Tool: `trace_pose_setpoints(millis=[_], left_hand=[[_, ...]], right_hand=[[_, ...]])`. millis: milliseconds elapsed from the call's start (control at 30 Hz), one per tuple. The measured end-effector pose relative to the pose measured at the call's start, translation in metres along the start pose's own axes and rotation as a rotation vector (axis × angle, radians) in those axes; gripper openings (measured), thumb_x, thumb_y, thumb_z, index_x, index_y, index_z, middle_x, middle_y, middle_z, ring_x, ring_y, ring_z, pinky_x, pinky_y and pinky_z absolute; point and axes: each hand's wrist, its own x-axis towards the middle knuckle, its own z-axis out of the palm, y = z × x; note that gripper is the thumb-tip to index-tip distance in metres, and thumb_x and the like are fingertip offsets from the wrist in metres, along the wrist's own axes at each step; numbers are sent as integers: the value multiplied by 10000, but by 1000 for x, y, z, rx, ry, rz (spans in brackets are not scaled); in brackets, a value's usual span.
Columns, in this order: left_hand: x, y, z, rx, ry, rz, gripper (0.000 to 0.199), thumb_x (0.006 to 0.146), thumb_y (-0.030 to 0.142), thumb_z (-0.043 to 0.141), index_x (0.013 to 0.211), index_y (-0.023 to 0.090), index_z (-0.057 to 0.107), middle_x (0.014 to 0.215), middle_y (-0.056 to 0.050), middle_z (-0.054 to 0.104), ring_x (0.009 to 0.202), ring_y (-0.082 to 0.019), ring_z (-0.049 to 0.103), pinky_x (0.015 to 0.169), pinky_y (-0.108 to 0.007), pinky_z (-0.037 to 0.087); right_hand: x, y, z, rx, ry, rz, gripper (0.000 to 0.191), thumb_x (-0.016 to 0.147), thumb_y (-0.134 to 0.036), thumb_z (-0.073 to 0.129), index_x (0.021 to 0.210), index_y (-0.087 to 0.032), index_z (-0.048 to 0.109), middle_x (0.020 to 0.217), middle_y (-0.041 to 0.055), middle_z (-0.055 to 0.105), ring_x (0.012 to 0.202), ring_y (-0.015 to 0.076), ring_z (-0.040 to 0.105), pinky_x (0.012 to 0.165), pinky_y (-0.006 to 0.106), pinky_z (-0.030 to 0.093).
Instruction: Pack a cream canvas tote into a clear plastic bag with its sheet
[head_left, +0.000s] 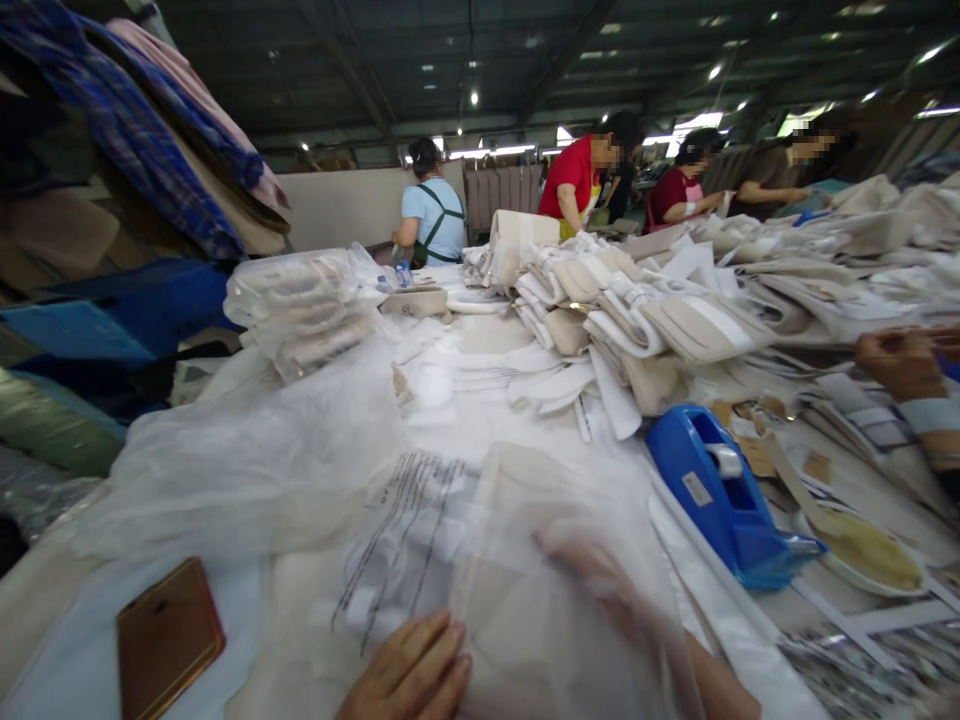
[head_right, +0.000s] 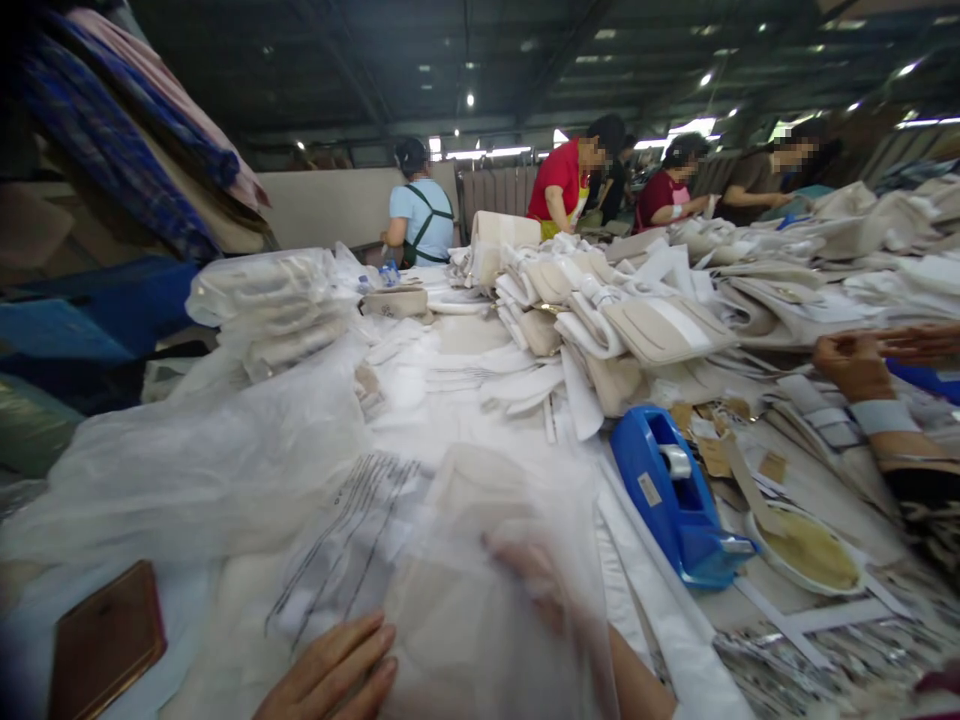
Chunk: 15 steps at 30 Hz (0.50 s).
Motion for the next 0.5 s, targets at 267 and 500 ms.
trace_pose_setpoints(millis=[267,500], left_hand=[[5,3,-9,-46,-178,-53,314,882,105,362,1065,153,613,1114,-56,644,1206,-221,457,942,-362,485],[11,7,-15,-92,-193,-98,352,867,90,322,1084,147,594,1121,-56,640,1156,-212,505,914,-370,499]], right_hand=[[-25,-29,-28,-88,20,53,317,766,-452,566,659,-170,666,613,21,633,564,166,604,503,262,495],[-113,-19,-69,-427,678,-50,364,755,-506,547,910,-187,630,733,71,703,628,228,673,496,283,547]])
